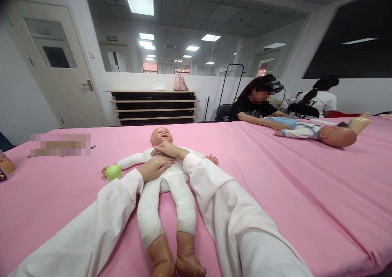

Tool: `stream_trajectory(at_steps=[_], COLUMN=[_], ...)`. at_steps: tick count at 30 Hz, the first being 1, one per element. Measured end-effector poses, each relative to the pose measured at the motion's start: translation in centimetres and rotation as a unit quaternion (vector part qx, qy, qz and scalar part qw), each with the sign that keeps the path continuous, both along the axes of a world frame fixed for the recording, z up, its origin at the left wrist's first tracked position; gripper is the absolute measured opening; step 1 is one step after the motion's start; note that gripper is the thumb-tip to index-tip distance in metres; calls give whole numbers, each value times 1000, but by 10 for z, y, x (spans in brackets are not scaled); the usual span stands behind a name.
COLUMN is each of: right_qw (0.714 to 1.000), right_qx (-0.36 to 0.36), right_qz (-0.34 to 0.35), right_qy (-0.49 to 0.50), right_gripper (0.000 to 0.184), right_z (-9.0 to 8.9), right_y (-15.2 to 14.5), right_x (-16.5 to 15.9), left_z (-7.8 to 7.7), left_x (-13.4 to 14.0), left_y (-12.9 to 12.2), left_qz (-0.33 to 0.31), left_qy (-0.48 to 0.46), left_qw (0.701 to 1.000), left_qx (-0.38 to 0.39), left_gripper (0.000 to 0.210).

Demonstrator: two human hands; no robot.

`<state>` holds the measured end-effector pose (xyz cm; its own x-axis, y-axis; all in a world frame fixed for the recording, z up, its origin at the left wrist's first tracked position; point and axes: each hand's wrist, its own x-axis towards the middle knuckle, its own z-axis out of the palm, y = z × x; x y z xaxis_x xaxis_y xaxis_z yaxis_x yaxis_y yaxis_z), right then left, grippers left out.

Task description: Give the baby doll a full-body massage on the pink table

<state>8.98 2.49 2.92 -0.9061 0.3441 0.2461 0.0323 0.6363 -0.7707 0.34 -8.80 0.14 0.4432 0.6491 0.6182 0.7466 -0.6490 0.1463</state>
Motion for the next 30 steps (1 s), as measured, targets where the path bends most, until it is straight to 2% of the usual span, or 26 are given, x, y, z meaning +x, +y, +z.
stream_trajectory(at_steps=[3, 6, 9, 11, 15, 18, 22, 26, 28, 30], right_qw=[998, 996, 993, 993, 992, 992, 990, 991, 992, 994], right_qx=[-19, -33, -35, -11, 41, 67, 130, 130, 115, 84], right_qz=[51, 70, 110, 120, 106, 88, 43, 2, -16, -11], right_qy=[27, 44, 18, -19, -61, -63, -34, 29, 57, 64], right_gripper=[56, 54, 52, 52, 48, 48, 50, 51, 49, 50], right_z=[-3, -4, -1, 2, 7, 8, 5, -6, -11, -13], right_y=[-2, -15, -25, -25, -12, 4, 16, 9, -1, -13], right_x=[29, 43, 31, 14, -18, -24, -4, 31, 44, 50], left_z=[-9, -11, -3, 4, 11, 10, 3, -6, -10, -10], left_x=[-12, -9, 6, 16, 23, 16, 1, -7, -7, -3], left_y=[-10, -20, -22, -17, 2, 13, 15, 0, -12, -21], left_qz=[-1, -50, -81, -84, -45, -14, 32, 83, 67, 21], left_qy=[-15, -13, 6, 23, 45, 17, -51, -63, -57, -44], left_qw=[999, 998, 997, 995, 995, 995, 994, 994, 996, 999], left_qx=[38, 33, -12, -42, -76, -100, -94, -24, -3, -11], left_gripper=[28, 28, 28, 29, 25, 24, 27, 28, 28, 28])
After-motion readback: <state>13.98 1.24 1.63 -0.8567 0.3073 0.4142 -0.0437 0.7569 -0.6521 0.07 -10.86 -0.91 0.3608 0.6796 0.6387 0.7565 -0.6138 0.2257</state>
